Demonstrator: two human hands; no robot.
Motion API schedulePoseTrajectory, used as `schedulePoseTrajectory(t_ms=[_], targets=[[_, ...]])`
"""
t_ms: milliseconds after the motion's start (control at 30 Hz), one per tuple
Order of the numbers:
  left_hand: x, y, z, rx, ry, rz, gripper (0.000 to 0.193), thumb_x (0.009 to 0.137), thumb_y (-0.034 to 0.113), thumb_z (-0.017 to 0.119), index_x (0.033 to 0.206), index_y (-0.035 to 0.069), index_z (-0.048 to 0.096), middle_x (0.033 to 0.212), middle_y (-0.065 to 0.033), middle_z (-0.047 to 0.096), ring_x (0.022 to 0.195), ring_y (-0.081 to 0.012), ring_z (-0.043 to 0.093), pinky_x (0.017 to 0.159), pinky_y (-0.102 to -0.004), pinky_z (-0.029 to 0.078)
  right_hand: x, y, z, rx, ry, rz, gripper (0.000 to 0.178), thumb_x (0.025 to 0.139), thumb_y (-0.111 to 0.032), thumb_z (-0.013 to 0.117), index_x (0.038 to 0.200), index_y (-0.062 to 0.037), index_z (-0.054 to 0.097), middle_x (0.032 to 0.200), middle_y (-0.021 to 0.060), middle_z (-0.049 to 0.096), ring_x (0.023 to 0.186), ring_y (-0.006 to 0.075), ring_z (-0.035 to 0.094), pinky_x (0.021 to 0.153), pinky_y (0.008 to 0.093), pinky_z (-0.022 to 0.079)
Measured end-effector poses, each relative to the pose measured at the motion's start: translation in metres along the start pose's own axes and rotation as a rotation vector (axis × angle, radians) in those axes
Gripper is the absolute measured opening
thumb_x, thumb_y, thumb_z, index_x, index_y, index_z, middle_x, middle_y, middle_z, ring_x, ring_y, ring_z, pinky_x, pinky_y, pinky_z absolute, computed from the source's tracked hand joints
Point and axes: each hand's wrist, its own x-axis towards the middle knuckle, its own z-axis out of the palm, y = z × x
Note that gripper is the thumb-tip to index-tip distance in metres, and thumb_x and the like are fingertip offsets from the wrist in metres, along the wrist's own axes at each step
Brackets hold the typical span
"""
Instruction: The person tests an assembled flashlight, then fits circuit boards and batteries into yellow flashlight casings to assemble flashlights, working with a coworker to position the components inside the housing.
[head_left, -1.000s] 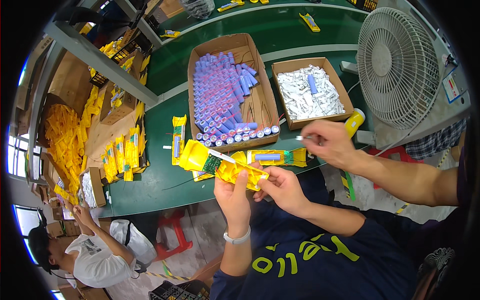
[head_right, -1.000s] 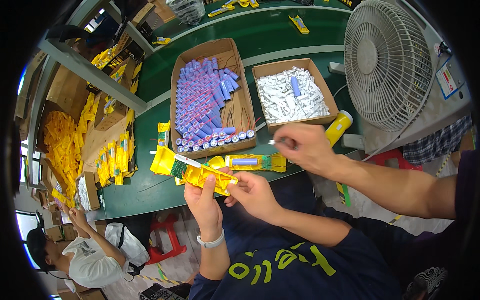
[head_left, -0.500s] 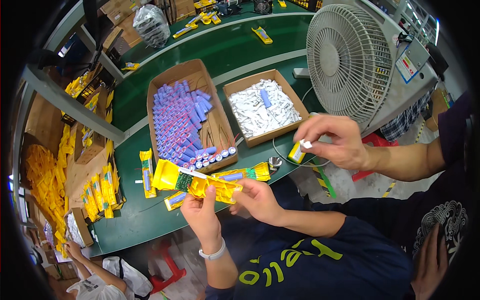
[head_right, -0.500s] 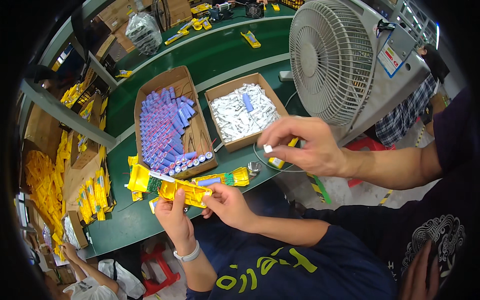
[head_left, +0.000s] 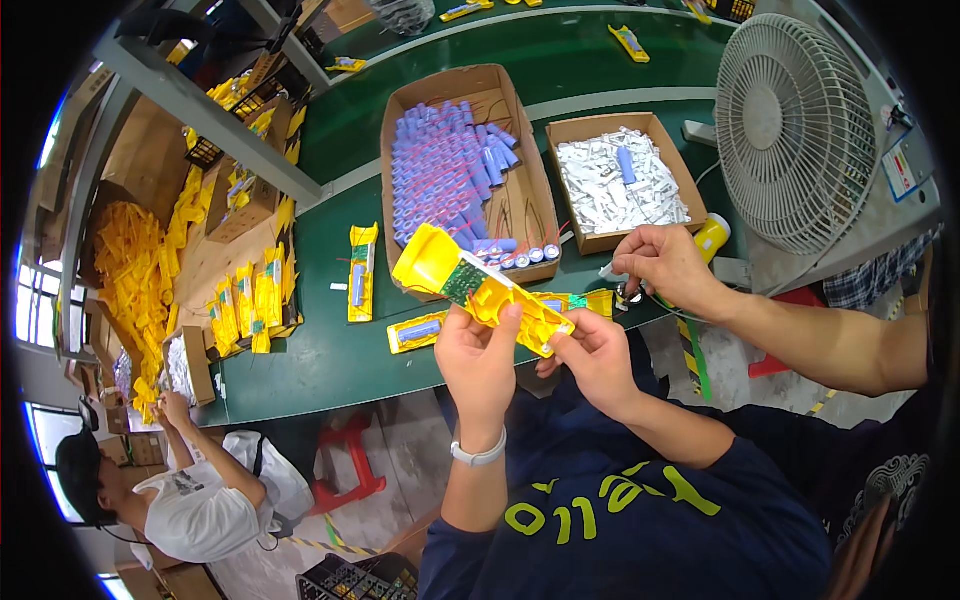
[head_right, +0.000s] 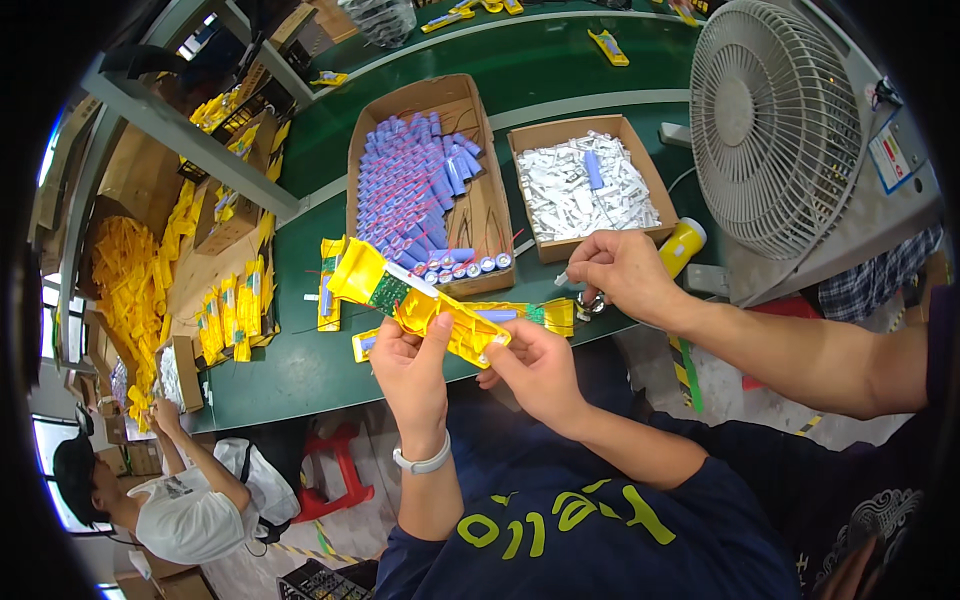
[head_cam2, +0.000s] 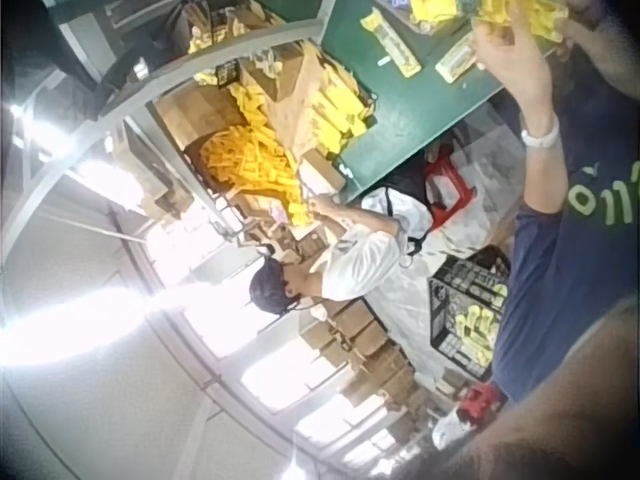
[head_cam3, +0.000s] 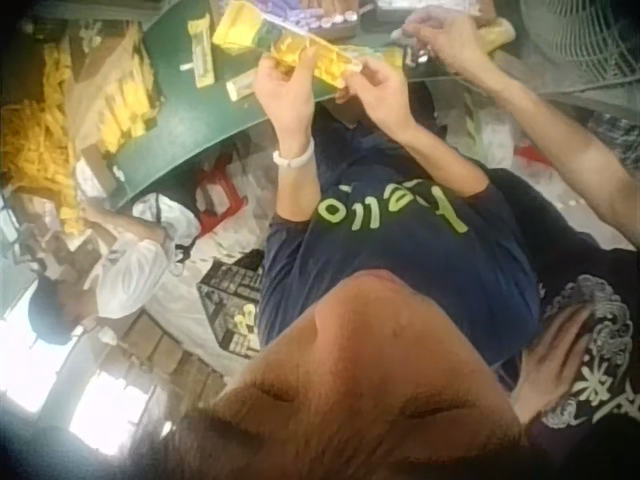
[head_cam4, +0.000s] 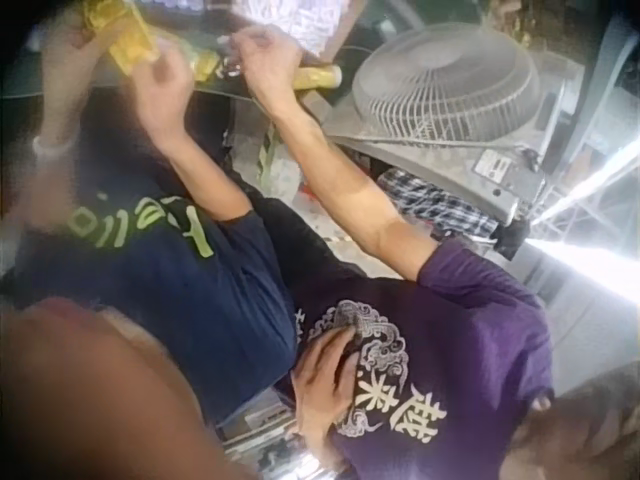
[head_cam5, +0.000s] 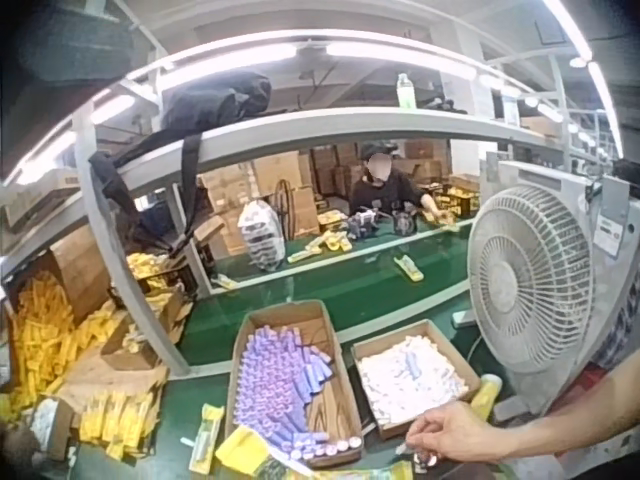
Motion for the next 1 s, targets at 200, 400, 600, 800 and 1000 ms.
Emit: schedulePoseTrajectory(t_ms=[200, 400, 600, 800, 1000], targets=[[-0.005, 0.005, -0.002, 0.069, 0.0, 0.04, 0.021, 0.089, 0.001, 0.065, 0.107, -0.004, 0.055, 0.1, -0.0101, 0.066, 0.089, -0.0121, 0.064, 0.078, -0.0248, 0.05, -0.002, -0.007, 0.007, -0.013, 0.005, -0.029, 0.017, 0.093, -0.001, 0.052, 0.107, 0.0086, 0.057, 0.088, 0.0131, 0.067, 0.072, 0.0179, 0.069, 0.069, 0.0285, 0.058], [-0.007, 0.002, -0.001, 0.093, 0.001, 0.061, 0.021, 0.09, 0.001, 0.064, 0.107, -0.004, 0.055, 0.1, -0.0108, 0.066, 0.089, -0.0125, 0.064, 0.077, -0.0253, 0.051, -0.002, -0.002, 0.005, 0.044, -0.02, 0.01, 0.024, 0.096, -0.006, 0.051, 0.116, 0.0075, 0.055, 0.09, 0.0119, 0.068, 0.073, 0.0148, 0.068, 0.068, 0.0268, 0.057], [-0.014, -0.005, 0.001, 0.02, -0.013, 0.0, 0.022, 0.09, 0.0, 0.062, 0.111, -0.005, 0.055, 0.102, -0.0119, 0.066, 0.091, -0.0136, 0.064, 0.081, -0.0263, 0.05, -0.001, 0.006, 0.006, 0.066, 0.022, -0.002, 0.02, 0.095, -0.004, 0.05, 0.111, 0.0076, 0.054, 0.088, 0.0124, 0.066, 0.069, 0.0176, 0.069, 0.067, 0.028, 0.058], [-0.016, -0.011, -0.002, -0.034, 0.031, -0.034, 0.018, 0.091, -0.001, 0.061, 0.108, -0.006, 0.058, 0.101, -0.0114, 0.067, 0.09, -0.0133, 0.065, 0.08, -0.0256, 0.05, -0.001, 0.009, 0.006, 0.073, 0.024, -0.001, 0.022, 0.095, -0.005, 0.052, 0.113, 0.0071, 0.055, 0.085, 0.0114, 0.067, 0.07, 0.0154, 0.068, 0.065, 0.0276, 0.058], [-0.014, -0.012, -0.003, -0.063, 0.047, -0.056, 0.018, 0.09, 0.0, 0.062, 0.107, -0.005, 0.059, 0.1, -0.0103, 0.068, 0.088, -0.0121, 0.064, 0.077, -0.0244, 0.05, -0.001, 0.007, 0.009, 0.037, 0.019, -0.012, 0.014, 0.094, -0.003, 0.051, 0.102, 0.0065, 0.055, 0.086, 0.0119, 0.066, 0.068, 0.0168, 0.068, 0.065, 0.0285, 0.058]])
